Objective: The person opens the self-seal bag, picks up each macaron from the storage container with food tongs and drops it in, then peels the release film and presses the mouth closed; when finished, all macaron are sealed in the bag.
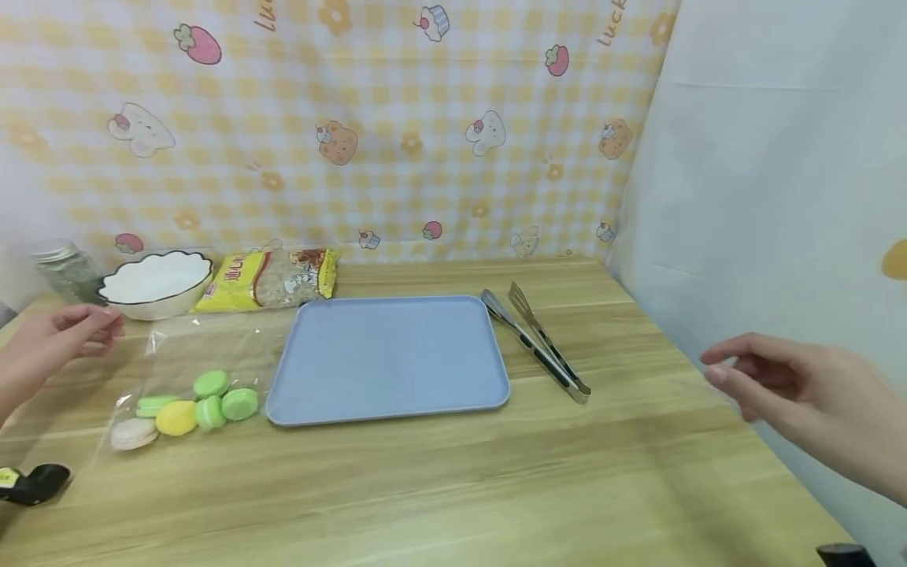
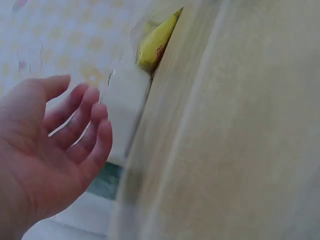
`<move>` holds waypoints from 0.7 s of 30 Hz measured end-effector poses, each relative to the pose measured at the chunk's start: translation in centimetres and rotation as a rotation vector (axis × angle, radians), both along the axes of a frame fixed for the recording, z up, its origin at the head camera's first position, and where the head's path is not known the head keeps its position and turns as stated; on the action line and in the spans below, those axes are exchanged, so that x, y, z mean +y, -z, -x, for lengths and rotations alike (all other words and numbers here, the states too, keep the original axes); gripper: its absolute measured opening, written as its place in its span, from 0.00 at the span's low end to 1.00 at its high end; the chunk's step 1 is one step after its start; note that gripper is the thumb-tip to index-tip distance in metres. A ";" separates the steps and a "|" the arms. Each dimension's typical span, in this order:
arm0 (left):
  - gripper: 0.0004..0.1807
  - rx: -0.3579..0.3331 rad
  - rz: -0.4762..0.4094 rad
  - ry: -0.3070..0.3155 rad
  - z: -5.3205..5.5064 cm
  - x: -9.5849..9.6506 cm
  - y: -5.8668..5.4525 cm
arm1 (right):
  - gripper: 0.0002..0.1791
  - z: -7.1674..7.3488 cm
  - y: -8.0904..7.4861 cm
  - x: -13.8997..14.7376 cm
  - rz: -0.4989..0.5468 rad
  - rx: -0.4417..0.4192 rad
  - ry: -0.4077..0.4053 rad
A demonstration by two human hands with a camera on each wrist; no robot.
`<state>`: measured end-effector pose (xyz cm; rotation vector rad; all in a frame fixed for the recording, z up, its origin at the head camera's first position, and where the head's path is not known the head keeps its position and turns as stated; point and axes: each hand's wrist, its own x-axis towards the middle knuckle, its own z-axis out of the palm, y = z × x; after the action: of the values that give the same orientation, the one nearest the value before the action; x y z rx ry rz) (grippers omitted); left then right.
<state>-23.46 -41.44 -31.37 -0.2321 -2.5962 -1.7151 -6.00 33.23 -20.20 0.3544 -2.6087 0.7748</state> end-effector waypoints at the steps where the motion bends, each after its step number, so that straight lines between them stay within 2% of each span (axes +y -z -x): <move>1: 0.11 0.057 0.094 -0.029 -0.1 0.7 -0.5 | 0.17 0.5 -0.2 -0.8 -0.051 0.027 -0.022; 3: 0.14 0.146 0.262 -0.051 -0.4 2.3 -1.6 | 0.18 1.7 -0.3 -2.4 -0.191 0.096 -0.082; 5: 0.17 0.206 0.404 -0.031 -0.8 4.2 -2.5 | 0.21 3.0 -0.2 -4.0 -0.349 0.184 -0.112; 8: 0.17 0.290 0.555 0.049 -1.4 7.1 -3.6 | 0.22 5.6 1.4 -6.1 -0.409 0.266 -0.215; 10: 0.16 0.343 0.588 0.133 -1.9 9.0 -4.0 | 0.19 7.5 3.0 -7.6 -0.403 0.255 -0.271; 15: 0.11 0.495 0.648 0.320 -3.1 13.0 -4.0 | 0.10 11.3 7.2 -11.0 -0.343 0.105 -0.419; 18: 0.09 0.544 0.680 0.381 -3.9 14.5 -3.8 | 0.06 12.7 8.8 -12.1 -0.350 0.070 -0.460; 21: 0.08 0.540 0.706 0.411 -4.7 15.2 -3.7 | 0.04 13.4 9.6 -12.3 -0.356 0.035 -0.448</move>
<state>-18.73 -26.20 -27.68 -1.1170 -2.6834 -0.5526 -19.40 20.91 -29.82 1.0704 -2.6596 0.4187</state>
